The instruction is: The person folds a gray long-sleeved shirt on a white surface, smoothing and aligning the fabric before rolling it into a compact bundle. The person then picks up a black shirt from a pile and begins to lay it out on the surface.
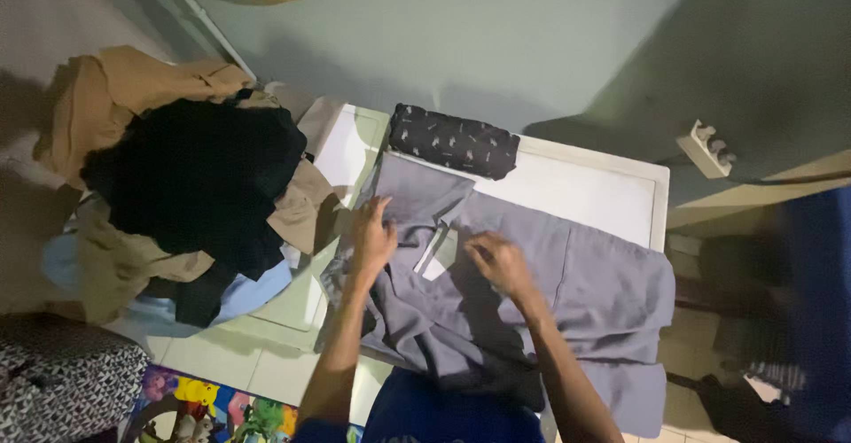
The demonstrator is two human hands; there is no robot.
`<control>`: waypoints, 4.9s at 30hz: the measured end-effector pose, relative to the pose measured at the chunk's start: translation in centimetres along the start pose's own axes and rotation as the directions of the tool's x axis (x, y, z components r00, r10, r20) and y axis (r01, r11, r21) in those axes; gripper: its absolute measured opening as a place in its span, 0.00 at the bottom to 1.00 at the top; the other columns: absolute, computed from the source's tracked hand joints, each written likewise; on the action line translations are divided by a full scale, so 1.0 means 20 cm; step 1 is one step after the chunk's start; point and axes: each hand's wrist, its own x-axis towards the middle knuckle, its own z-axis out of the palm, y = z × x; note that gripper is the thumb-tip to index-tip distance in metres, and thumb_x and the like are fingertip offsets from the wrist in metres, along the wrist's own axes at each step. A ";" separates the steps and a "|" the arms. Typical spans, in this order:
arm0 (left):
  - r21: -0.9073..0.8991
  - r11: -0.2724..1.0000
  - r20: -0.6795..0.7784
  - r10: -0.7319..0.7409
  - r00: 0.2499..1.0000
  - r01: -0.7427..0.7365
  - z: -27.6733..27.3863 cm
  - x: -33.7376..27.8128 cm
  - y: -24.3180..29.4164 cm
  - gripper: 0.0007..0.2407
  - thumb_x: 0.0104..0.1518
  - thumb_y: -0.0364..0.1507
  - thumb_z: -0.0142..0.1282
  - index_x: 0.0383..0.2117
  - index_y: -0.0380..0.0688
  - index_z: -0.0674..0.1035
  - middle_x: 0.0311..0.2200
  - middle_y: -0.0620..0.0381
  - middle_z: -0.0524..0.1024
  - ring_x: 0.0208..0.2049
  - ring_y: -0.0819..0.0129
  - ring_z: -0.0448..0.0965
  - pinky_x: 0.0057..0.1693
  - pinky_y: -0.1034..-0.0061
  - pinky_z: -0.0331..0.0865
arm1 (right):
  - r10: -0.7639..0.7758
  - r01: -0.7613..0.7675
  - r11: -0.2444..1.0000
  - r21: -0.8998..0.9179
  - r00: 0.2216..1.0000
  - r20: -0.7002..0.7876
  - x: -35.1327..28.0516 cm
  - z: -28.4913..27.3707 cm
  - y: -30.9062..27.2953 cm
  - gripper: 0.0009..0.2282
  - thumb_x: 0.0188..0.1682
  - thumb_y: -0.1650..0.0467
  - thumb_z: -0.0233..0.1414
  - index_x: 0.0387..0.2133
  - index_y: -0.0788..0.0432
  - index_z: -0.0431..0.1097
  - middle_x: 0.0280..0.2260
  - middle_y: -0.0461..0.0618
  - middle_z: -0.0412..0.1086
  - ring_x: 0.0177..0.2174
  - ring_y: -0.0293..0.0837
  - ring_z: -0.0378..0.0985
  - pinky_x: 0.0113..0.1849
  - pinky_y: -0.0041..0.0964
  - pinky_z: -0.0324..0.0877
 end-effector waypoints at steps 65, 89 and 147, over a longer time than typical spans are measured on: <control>0.424 0.845 0.345 0.181 0.921 -0.325 0.14 -0.72 0.69 0.28 0.54 0.50 0.57 0.59 0.51 0.74 0.50 0.44 0.68 0.54 0.46 0.67 0.66 0.34 0.46 | 0.275 -0.353 0.805 -0.476 0.934 -0.228 -0.93 -0.18 0.18 0.38 0.41 0.48 0.57 0.65 0.45 0.57 0.67 0.59 0.48 0.66 0.65 0.45 0.58 0.81 0.38; 0.348 0.815 0.652 0.145 0.744 -0.464 0.14 -0.59 0.66 0.53 0.34 0.63 0.62 0.72 0.59 0.54 0.70 0.37 0.49 0.73 0.46 0.45 0.67 0.27 0.26 | 0.223 -0.291 0.804 -0.519 0.956 -0.190 -0.94 -0.20 0.27 0.44 0.40 0.41 0.50 0.69 0.46 0.48 0.69 0.62 0.42 0.68 0.65 0.35 0.59 0.80 0.29; -0.641 0.764 0.016 -0.080 0.997 0.072 0.34 -0.61 0.62 0.08 0.66 0.27 0.49 0.43 0.46 0.82 0.38 0.62 0.83 0.39 0.76 0.81 0.45 0.73 0.73 | -0.330 0.317 0.814 -0.486 0.942 0.062 -0.93 0.04 -0.19 0.11 0.43 0.65 0.58 0.40 0.42 0.80 0.41 0.45 0.71 0.50 0.48 0.68 0.52 0.53 0.61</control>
